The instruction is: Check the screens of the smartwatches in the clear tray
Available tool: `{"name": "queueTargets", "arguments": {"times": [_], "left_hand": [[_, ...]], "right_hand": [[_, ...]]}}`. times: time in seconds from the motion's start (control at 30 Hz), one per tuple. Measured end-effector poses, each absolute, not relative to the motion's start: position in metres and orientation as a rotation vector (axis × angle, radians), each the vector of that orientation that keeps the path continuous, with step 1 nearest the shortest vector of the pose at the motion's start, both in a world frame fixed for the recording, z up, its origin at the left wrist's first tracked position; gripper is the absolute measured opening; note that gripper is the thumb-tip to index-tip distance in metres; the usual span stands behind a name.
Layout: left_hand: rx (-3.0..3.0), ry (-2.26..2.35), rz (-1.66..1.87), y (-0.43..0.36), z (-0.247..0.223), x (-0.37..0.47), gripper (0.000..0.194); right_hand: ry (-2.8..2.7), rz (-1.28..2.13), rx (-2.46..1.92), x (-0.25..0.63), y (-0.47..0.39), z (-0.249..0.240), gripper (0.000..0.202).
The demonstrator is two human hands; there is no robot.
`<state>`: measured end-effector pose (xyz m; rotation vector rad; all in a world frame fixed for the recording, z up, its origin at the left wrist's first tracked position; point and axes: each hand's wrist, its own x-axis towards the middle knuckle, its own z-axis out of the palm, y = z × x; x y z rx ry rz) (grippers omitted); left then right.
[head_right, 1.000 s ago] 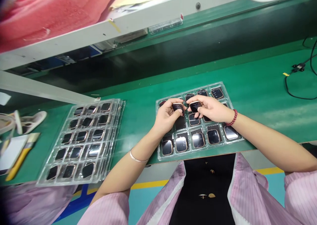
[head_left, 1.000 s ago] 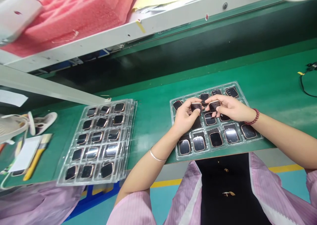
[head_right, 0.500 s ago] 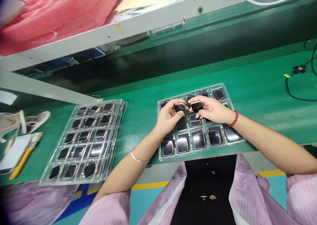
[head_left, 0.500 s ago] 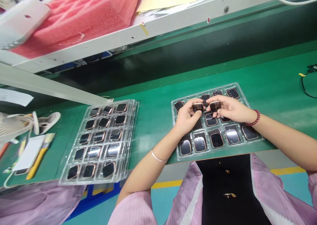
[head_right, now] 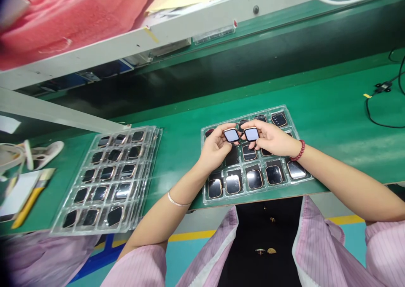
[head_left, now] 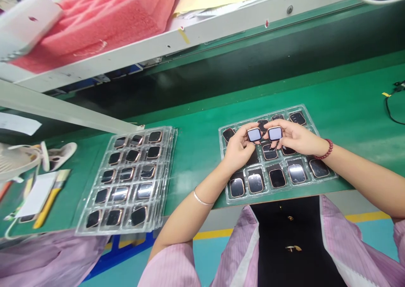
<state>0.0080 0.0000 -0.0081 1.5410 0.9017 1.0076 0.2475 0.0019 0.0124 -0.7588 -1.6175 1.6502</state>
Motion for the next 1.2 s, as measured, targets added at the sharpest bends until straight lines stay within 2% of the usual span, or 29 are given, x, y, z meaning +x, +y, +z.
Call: {"name": "queueTargets", "arguments": {"times": [0.2,0.4,1.2], "left_hand": [[1.537,0.905,1.007,-0.0007,-0.007,0.0075,0.055],[1.523,0.945,0.979,-0.0037,-0.0032,0.0073,0.035],[1.567,0.972,1.01,-0.007,-0.0015,0.0063,0.03]], "right_hand": [[-1.645,1.639,-0.761,0.247,0.0009,0.012,0.055],[-1.643,1.645,-0.75,0.2463,-0.0007,0.014,0.046],[-1.623,1.661,-0.796,0.2457,-0.0025,0.0182,0.042]]}}
